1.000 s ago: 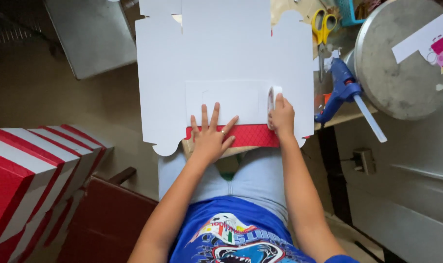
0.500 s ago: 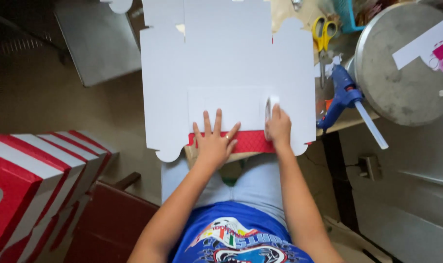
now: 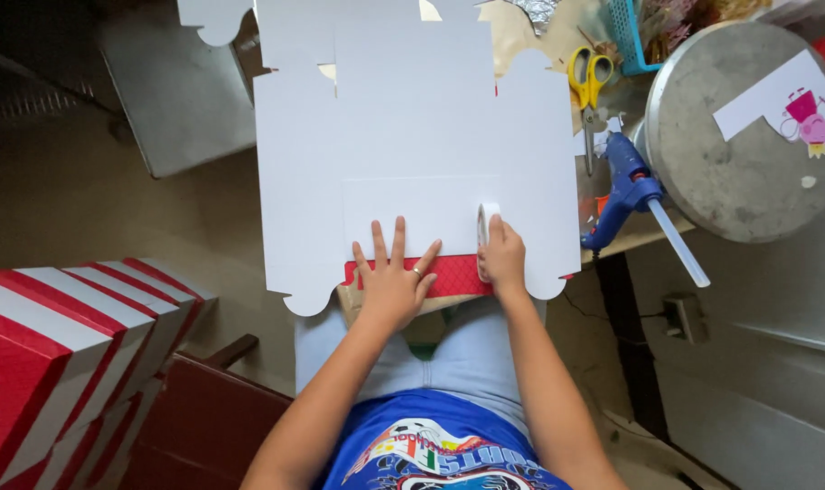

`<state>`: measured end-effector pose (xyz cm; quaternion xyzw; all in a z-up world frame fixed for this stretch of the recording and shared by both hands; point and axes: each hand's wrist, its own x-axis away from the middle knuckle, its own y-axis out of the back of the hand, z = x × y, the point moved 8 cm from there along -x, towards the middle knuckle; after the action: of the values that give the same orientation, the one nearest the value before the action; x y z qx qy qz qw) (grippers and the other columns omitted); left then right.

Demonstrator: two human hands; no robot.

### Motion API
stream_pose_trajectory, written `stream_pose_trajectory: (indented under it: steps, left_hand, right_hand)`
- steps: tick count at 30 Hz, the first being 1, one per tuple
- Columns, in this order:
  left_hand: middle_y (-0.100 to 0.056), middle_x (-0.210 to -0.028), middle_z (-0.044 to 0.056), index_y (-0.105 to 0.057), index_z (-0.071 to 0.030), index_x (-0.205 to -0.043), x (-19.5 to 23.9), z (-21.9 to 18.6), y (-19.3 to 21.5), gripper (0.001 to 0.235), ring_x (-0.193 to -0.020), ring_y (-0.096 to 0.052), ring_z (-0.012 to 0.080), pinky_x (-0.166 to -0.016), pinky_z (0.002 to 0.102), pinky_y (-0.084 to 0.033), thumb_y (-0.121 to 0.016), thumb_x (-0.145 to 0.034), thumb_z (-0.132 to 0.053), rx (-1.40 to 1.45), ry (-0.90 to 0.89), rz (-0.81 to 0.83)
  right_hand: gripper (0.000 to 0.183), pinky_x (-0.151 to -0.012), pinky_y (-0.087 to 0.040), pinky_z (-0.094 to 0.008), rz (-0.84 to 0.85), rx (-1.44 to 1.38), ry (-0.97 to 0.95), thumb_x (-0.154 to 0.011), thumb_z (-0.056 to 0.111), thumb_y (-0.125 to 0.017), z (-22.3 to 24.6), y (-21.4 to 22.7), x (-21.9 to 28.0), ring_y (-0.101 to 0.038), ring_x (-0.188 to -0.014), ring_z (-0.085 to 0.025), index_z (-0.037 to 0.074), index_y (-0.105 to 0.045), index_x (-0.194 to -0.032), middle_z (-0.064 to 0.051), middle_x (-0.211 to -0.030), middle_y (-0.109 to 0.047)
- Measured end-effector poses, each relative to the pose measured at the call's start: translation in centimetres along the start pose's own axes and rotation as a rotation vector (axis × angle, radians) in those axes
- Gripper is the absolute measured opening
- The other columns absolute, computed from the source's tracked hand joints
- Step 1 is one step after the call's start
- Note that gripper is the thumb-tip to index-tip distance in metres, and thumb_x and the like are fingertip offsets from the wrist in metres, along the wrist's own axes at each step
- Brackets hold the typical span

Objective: Applying double-sided tape and folding cardboard cake boxes for assembly.

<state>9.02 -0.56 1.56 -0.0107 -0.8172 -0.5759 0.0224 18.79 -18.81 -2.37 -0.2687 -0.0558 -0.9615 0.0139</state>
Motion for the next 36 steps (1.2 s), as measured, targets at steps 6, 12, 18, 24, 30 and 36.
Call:
stream_pose_trajectory:
  steps: [6, 12, 18, 24, 30, 36]
  left_hand:
    - [0.0, -0.169, 0.019, -0.04, -0.047, -0.153, 0.3, 0.1, -0.9, 0.056, -0.151, 0.006, 0.0539, -0.107, 0.084, -0.004, -0.052, -0.098, -0.051, -0.005, 0.002, 0.039]
    - [0.004, -0.169, 0.019, -0.038, -0.047, -0.154, -0.2, 0.4, -1.1, 0.057, -0.151, 0.01, 0.0529, -0.108, 0.083, -0.001, -0.052, -0.099, -0.05, 0.03, 0.014, 0.045]
    - [0.006, -0.169, 0.019, -0.036, -0.048, -0.155, -0.3, 0.7, -1.2, 0.058, -0.151, 0.012, 0.0539, -0.107, 0.083, 0.001, -0.053, -0.099, -0.049, 0.05, 0.031, 0.078]
    - [0.005, -0.169, 0.02, -0.036, -0.048, -0.155, 0.0, 0.5, -2.1, 0.061, -0.151, 0.011, 0.0547, -0.107, 0.083, -0.001, -0.055, -0.097, -0.05, 0.032, 0.035, 0.084]
    - [0.004, -0.169, 0.021, -0.036, -0.049, -0.154, -0.6, 0.6, -1.5, 0.061, -0.15, 0.01, 0.0547, -0.107, 0.083, -0.001, -0.056, -0.097, -0.05, 0.021, 0.036, 0.065]
    - [0.004, -0.169, 0.02, -0.037, -0.049, -0.154, 0.0, 0.5, -1.5, 0.061, -0.151, 0.009, 0.0546, -0.107, 0.083, 0.0, -0.056, -0.097, -0.05, 0.031, 0.035, 0.069]
  right_hand:
    - [0.045, -0.033, -0.032, -0.028, 0.006, -0.005, 0.006, -0.108, 0.046, -0.042, -1.3, 0.1, -0.1, -0.041, -0.038, -0.01, 0.005, -0.057, -0.097, -0.002, -0.056, -0.046]
    - [0.046, -0.033, -0.033, -0.029, 0.002, 0.094, -0.034, -0.107, 0.045, -0.042, -0.4, -0.6, -1.3, -0.043, -0.037, -0.012, 0.004, -0.059, -0.094, -0.004, -0.057, -0.05]
    - [0.045, -0.033, -0.031, -0.029, 0.035, 0.062, -0.063, -0.107, 0.046, -0.043, -0.5, -1.0, -1.3, -0.04, -0.037, -0.012, 0.005, -0.059, -0.095, -0.004, -0.057, -0.049]
    - [0.045, -0.033, -0.029, -0.029, 0.069, 0.062, -0.098, -0.106, 0.047, -0.043, -1.9, -1.0, -2.3, -0.039, -0.036, -0.011, 0.006, -0.056, -0.091, -0.002, -0.055, -0.047]
    - [0.046, -0.032, -0.029, -0.03, 0.09, 0.07, -0.069, -0.107, 0.045, -0.043, 0.9, -2.5, -3.6, -0.039, -0.036, -0.013, 0.006, -0.055, -0.086, -0.003, -0.054, -0.045]
    - [0.047, -0.032, -0.034, -0.031, 0.026, 0.137, 0.002, -0.107, 0.045, -0.043, 1.9, -2.8, -2.2, -0.043, -0.036, -0.014, 0.004, -0.057, -0.088, -0.004, -0.056, -0.049]
